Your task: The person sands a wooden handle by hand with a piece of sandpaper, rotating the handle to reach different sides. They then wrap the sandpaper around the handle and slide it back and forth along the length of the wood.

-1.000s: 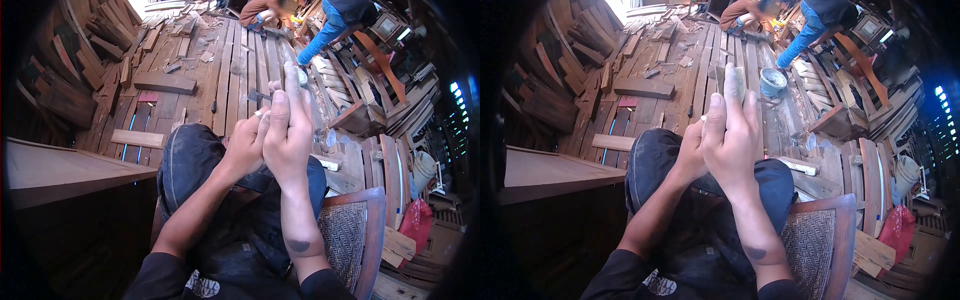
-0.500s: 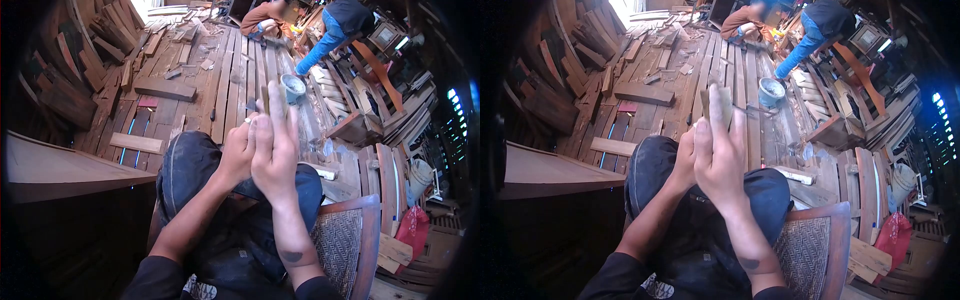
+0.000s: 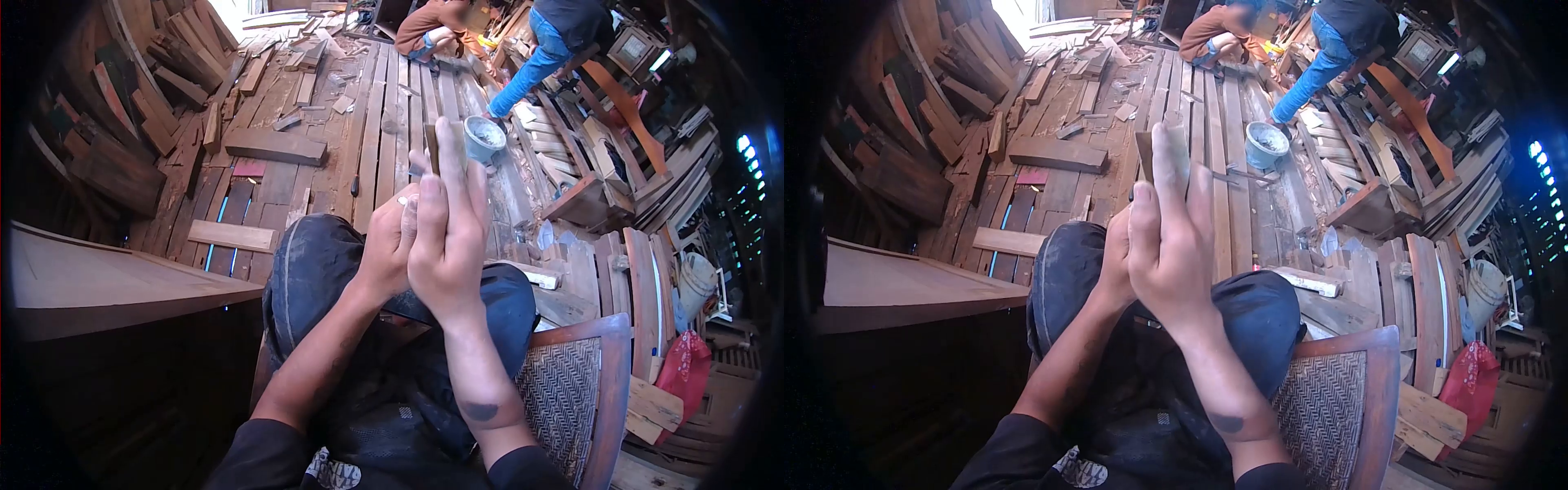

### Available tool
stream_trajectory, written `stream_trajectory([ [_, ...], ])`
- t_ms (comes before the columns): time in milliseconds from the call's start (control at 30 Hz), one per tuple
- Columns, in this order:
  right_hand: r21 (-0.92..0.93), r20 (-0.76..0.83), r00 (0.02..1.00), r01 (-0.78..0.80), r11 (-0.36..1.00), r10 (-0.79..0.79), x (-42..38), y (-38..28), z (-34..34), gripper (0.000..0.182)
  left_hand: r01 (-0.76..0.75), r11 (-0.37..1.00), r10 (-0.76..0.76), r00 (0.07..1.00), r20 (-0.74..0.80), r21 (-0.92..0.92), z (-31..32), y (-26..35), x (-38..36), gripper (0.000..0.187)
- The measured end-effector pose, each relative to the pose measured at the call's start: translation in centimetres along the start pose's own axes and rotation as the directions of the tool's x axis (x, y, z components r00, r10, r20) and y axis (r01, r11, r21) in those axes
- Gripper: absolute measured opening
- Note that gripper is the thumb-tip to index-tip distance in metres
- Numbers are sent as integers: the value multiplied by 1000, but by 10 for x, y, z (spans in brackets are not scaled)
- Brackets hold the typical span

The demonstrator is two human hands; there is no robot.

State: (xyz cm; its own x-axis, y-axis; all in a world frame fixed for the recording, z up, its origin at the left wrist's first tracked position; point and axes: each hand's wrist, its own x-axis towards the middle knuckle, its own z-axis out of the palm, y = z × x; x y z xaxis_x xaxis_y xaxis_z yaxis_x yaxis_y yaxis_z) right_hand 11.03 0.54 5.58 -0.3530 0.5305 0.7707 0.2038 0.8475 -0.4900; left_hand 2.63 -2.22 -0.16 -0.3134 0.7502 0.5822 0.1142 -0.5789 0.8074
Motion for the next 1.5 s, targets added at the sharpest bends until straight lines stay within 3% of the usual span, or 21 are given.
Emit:
stream_trajectory([
  [133, 41, -33, 999, -4, 999, 6, -12, -2, 0, 51, 79, 997, -80, 996, 45, 4, -2, -2, -7, 47],
  [233, -5, -46, 999, 16, 1000, -16, 3, 1, -2, 52, -3, 1000, 3, 999, 33, -3, 4, 0, -3, 46],
  [433, -9, -68, 998, -5, 1000, 4, -16, 0, -4, 51, 48, 999, -50, 990, 134, 23, -4, -6, -7, 49],
  [567, -16, -80, 997, 13, 1000, -14, 2, 3, -9, 52, -42, 999, 41, 996, 77, 14, 9, 0, 0, 50],
  [767, 34, -87, 996, -8, 999, 11, -19, -3, 3, 53, 71, 997, -71, 989, 126, 4, -7, -13, -7, 49],
  [867, 33, -99, 994, -39, 999, 42, -6, -1, 2, 52, 48, 998, -45, 996, 74, -35, 5, -3, -2, 48],
  [900, 4, -106, 993, -43, 999, 43, 3, 3, 0, 52, -28, 1000, 28, 999, 25, 8, 11, 0, 0, 48],
  [967, -19, -107, 993, -45, 999, 43, 8, 3, -1, 51, -28, 999, 26, 998, 55, 29, 9, -1, 2, 49],
  [1100, 5, -95, 995, -25, 1000, 26, -16, -3, 2, 50, 36, 999, -36, 997, 64, 6, -3, -9, -4, 50],
  [1267, -46, -108, 994, -25, 999, 20, 8, 3, -2, 50, 19, 999, -18, 999, 47, -27, 7, -3, -1, 53],
  [1433, 139, -143, 980, -120, 983, 140, -18, -2, 12, 50, 91, 988, -85, 995, 50, -121, -2, -16, -6, 52],
  [1500, 95, -135, 985, -95, 991, 107, -17, -2, 10, 50, 90, 992, -86, 995, 41, -87, -2, -15, -7, 51],
])
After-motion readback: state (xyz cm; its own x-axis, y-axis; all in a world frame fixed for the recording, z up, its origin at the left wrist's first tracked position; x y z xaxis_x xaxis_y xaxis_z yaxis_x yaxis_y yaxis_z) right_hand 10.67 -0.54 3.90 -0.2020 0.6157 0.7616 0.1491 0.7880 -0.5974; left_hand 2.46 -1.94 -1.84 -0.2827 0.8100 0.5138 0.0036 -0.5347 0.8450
